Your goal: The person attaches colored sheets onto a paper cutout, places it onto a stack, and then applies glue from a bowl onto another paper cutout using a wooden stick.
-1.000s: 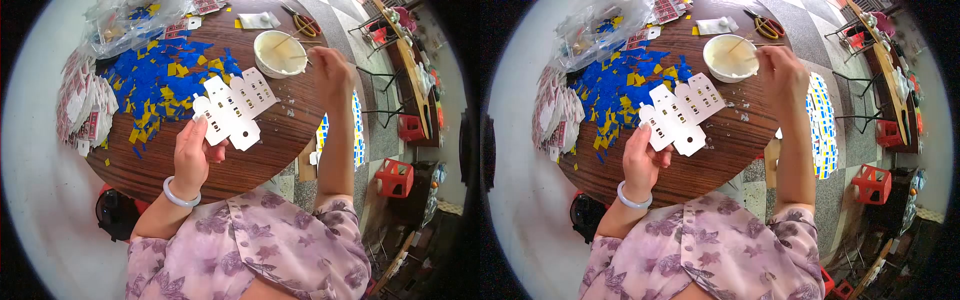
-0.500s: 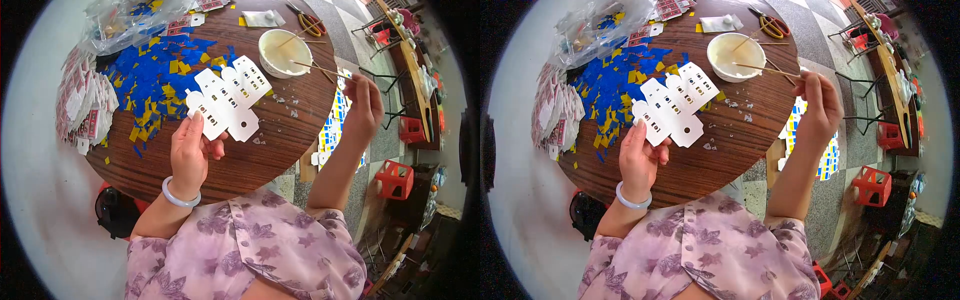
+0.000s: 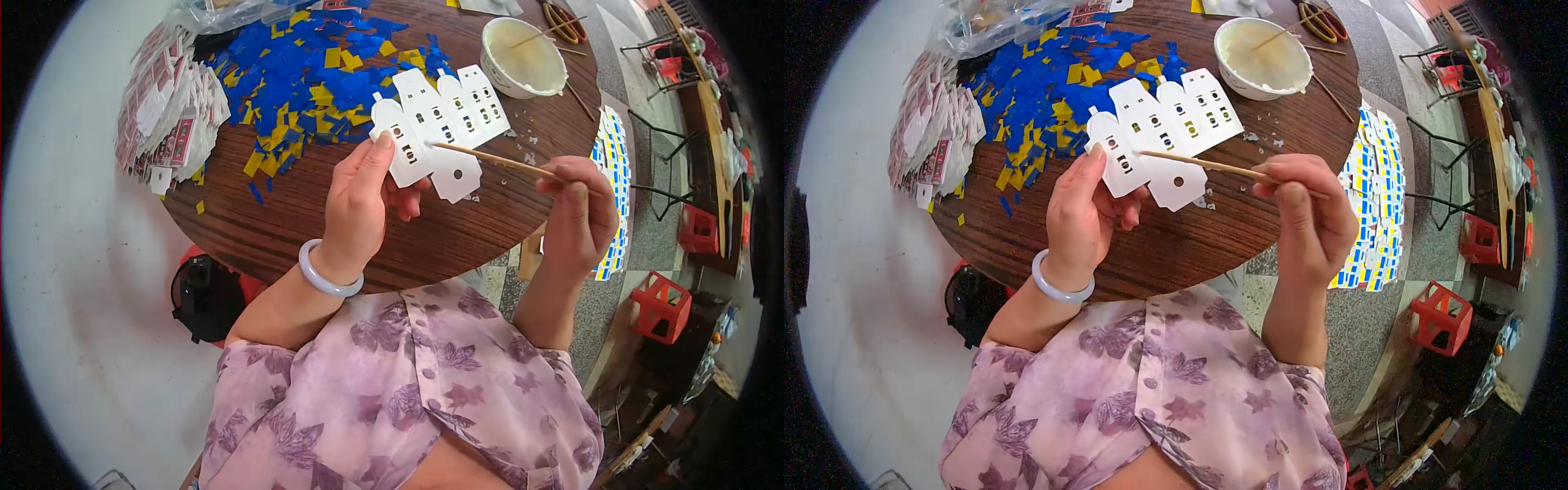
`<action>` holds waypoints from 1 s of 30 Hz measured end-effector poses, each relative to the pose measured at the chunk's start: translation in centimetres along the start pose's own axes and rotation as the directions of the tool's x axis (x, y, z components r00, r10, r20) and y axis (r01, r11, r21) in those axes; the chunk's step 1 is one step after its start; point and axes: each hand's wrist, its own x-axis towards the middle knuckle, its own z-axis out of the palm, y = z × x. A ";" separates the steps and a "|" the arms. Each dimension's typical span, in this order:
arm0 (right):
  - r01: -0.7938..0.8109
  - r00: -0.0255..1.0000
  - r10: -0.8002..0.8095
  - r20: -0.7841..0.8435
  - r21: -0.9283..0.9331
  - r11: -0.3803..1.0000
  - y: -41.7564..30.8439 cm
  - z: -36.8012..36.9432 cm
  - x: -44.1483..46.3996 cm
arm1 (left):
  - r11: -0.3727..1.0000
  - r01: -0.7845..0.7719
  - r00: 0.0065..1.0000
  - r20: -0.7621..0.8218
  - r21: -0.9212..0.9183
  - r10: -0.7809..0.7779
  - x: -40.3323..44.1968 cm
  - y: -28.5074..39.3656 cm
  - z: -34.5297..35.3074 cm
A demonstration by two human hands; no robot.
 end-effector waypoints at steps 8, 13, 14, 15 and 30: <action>0.035 0.989 -0.026 0.143 -0.058 0.998 -0.1 1.9 0.3 | 0.999 -0.016 1.000 0.020 0.039 0.015 0.0 -0.1 -0.3; 0.026 0.990 -0.012 0.142 -0.092 0.995 -0.4 2.1 0.4 | 0.999 -0.021 0.999 0.029 0.043 0.020 0.1 -0.3 -0.5; 0.027 0.990 -0.013 0.141 -0.102 0.994 -0.5 2.1 0.4 | 0.999 -0.023 0.999 0.024 0.045 0.022 0.1 -0.3 -0.4; 0.028 0.990 -0.013 0.141 -0.111 0.993 -0.6 1.9 0.3 | 0.999 -0.024 1.000 0.019 0.047 0.023 0.0 -0.2 -0.4; 0.060 0.986 -0.044 0.160 -0.099 0.993 0.0 1.7 0.0 | 0.998 -0.012 1.000 0.019 0.054 0.011 0.1 -0.4 -0.4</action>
